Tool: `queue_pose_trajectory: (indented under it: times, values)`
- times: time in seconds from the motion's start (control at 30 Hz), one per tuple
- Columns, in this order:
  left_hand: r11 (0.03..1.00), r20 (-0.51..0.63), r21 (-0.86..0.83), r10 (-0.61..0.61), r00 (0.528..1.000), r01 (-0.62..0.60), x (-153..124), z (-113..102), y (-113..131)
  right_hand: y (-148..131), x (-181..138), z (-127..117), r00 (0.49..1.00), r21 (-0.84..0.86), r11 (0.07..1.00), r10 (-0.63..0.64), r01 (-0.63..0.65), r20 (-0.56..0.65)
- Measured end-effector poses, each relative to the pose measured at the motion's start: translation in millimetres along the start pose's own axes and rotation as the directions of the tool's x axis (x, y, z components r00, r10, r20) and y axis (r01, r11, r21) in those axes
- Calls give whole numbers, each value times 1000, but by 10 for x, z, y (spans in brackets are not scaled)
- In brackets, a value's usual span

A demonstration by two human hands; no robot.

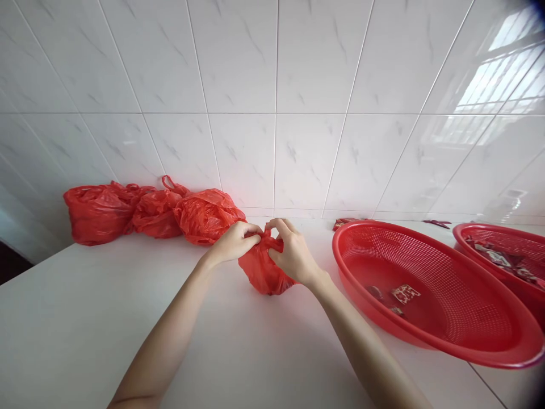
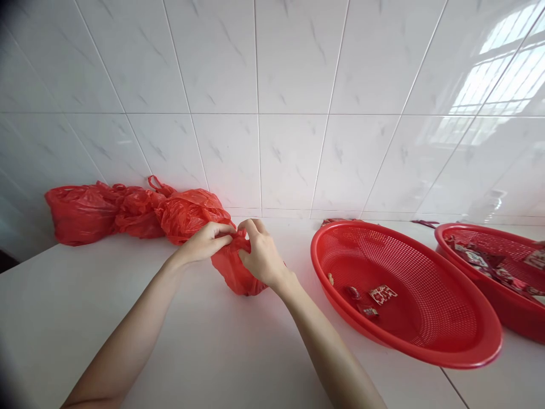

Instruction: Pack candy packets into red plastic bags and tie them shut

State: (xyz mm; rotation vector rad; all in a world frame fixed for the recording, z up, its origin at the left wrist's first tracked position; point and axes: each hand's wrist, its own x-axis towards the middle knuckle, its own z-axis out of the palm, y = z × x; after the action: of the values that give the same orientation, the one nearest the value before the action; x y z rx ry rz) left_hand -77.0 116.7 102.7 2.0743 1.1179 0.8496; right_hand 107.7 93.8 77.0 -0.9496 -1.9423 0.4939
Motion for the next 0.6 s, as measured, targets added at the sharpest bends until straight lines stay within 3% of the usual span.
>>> queue_pose_trajectory:
  times: [0.1, 0.27, 0.37, 0.47, 0.6]
  values:
    - [996, 67, -55, -60, 996, 64, 1, -1, -10, 11, 0, 30, 1000, -50, 999, 12, -11, 19]
    - [990, 100, -109, -75, 992, 86, -25, -17, 65, 26, 4, 28, 986, -11, 986, 164, -164, 28]
    - [1000, 49, 10, -16, 999, 16, -48, -34, 100, 14, 16, -18, 958, 166, 944, 278, -286, 72]
    - [997, 76, 56, 42, 996, -46, -60, -34, 91, -7, 31, -92, 922, 359, 849, 364, -388, 135]
    - [995, 53, 88, 36, 998, -41, -53, -3, 48, -9, 42, -188, 900, 504, 745, 371, -437, 231]
